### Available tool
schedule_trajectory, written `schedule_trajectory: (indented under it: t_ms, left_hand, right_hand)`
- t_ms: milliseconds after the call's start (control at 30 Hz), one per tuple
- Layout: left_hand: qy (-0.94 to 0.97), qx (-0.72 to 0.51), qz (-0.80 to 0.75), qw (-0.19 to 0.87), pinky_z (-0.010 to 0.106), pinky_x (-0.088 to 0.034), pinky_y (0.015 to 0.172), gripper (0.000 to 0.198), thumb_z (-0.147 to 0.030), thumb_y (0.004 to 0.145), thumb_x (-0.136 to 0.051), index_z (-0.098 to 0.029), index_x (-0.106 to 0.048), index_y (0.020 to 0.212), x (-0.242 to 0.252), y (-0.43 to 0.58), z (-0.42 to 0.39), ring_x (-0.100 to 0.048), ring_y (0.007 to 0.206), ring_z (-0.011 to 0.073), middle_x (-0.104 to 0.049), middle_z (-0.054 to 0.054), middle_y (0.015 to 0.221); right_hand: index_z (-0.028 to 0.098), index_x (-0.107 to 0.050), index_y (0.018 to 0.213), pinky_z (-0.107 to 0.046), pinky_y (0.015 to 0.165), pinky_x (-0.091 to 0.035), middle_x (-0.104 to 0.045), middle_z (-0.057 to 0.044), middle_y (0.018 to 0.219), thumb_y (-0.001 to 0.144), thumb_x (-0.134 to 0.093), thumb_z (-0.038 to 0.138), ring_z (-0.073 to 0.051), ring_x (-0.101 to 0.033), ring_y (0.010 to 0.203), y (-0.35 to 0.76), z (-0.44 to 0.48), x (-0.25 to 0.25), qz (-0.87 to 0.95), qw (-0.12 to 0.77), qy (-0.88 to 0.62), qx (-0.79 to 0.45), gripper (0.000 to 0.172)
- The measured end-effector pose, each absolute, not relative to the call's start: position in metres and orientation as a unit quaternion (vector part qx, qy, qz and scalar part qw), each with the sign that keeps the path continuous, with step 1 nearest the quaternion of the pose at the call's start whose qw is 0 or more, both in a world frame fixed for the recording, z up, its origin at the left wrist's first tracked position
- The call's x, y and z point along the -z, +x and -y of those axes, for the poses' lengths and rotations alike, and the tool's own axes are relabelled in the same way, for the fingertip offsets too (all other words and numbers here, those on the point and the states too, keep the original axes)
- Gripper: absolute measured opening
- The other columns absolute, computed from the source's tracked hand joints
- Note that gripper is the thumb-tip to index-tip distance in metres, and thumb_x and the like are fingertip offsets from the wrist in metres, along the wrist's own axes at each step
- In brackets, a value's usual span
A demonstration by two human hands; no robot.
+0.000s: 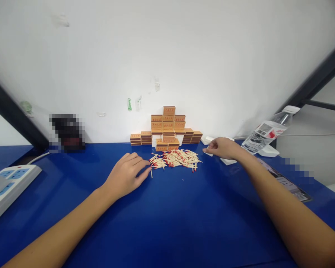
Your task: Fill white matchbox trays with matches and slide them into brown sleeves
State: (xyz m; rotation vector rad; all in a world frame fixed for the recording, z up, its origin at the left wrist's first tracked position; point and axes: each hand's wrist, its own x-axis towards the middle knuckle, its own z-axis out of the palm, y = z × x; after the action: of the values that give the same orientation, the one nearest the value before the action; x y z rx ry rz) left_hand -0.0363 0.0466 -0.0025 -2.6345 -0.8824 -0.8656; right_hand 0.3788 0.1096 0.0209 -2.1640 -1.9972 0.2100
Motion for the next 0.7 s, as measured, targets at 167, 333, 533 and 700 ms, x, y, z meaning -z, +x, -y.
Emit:
schedule_trajectory:
  t_ms: [167, 333, 533, 700]
  left_hand:
    - [-0.898, 0.3, 0.297, 0.122, 0.037, -0.045, 0.075, 0.016, -0.027, 0.104, -0.061, -0.016, -0.072, 0.102, 0.002, -0.036, -0.045, -0.063, 0.083, 0.0207, -0.076, 0.005, 0.091]
    - [-0.899, 0.309, 0.298, 0.081, 0.039, -0.048, 0.077, 0.022, -0.037, 0.101, -0.066, -0.016, -0.072, 0.107, 0.001, -0.02, -0.026, -0.063, 0.084, 0.0223, -0.074, 0.005, 0.09]
    - [-0.911, 0.266, 0.316, -0.002, 0.045, -0.052, 0.081, 0.053, -0.061, 0.083, -0.08, -0.015, -0.072, 0.109, 0.003, -0.005, -0.007, -0.063, 0.088, 0.0264, -0.074, 0.008, 0.098]
    - [-0.918, 0.236, 0.316, -0.036, 0.043, -0.053, 0.083, 0.027, -0.044, 0.09, -0.077, -0.019, -0.073, 0.099, 0.006, -0.006, -0.01, -0.063, 0.088, 0.0247, -0.073, 0.006, 0.095]
  right_hand:
    - [0.021, -0.067, 0.063, -0.029, 0.06, -0.039, -0.071, -0.004, 0.064, 0.081, -0.073, 0.034, -0.02, -0.064, 0.064, 0.374, -0.092, -0.035, 0.7, 0.068, -0.705, -0.09, 0.023]
    - [0.02, -0.064, 0.068, -0.028, 0.06, -0.037, -0.067, -0.001, 0.067, 0.091, -0.063, 0.039, -0.014, -0.057, 0.062, 0.309, -0.048, -0.051, 0.778, 0.118, -0.6, -0.141, 0.029]
    - [0.019, -0.07, 0.073, -0.028, 0.057, -0.036, -0.069, 0.0, 0.067, 0.096, -0.062, 0.04, -0.012, -0.054, 0.06, 0.217, 0.01, -0.033, 0.793, 0.183, -0.494, -0.305, 0.033]
    - [0.021, -0.073, 0.082, -0.03, 0.064, -0.042, -0.075, -0.004, 0.079, 0.098, -0.058, 0.045, -0.017, -0.062, 0.069, 0.259, -0.025, -0.031, 0.786, 0.24, -0.536, -0.192, 0.032]
